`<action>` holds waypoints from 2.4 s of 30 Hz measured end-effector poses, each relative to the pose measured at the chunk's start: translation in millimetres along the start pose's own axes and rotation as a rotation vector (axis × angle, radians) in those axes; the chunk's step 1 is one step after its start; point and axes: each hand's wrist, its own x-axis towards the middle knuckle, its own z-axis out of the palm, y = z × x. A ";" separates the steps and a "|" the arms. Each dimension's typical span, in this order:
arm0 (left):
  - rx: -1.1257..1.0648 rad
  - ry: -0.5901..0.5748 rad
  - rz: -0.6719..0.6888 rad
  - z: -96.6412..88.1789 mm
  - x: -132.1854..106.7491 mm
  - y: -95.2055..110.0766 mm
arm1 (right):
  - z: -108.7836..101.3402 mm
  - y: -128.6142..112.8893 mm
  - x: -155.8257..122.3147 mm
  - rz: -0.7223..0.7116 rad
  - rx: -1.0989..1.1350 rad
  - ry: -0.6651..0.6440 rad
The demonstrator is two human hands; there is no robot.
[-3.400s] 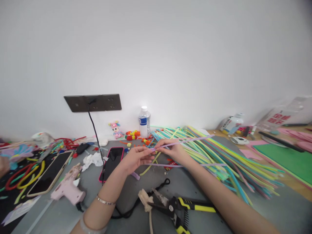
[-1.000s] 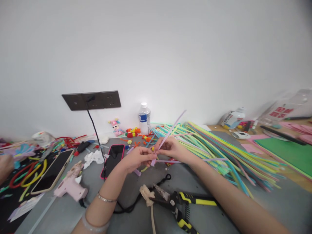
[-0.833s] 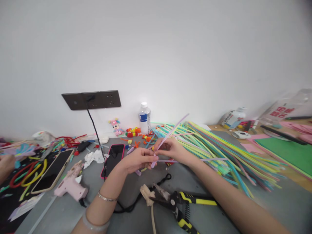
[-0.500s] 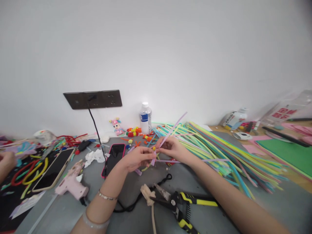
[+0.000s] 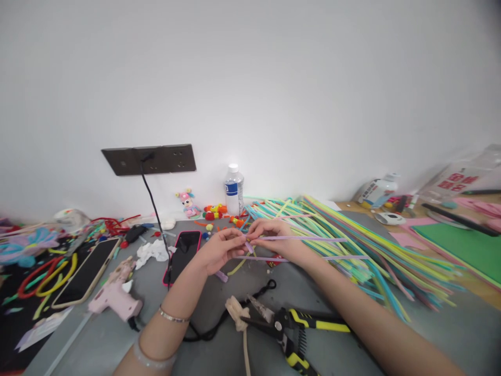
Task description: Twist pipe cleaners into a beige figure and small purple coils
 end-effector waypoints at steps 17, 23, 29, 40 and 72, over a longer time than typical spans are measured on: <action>0.004 0.023 0.087 2.8 -0.6 3.2 | -7.0 1.8 1.7 -0.110 -0.209 0.061; 0.126 0.029 0.095 2.6 -2.7 3.2 | -8.6 3.1 2.1 0.168 -0.046 0.114; 0.154 -0.160 -0.085 4.4 -9.3 7.1 | -10.7 -8.8 -0.7 0.269 0.200 -0.182; 0.198 -0.153 -0.095 5.9 -9.7 7.1 | -1.5 -1.8 -2.9 0.285 0.267 -0.214; -0.089 0.030 0.084 -1.6 2.7 -0.6 | -4.2 -7.8 -0.6 -0.266 -0.388 -0.035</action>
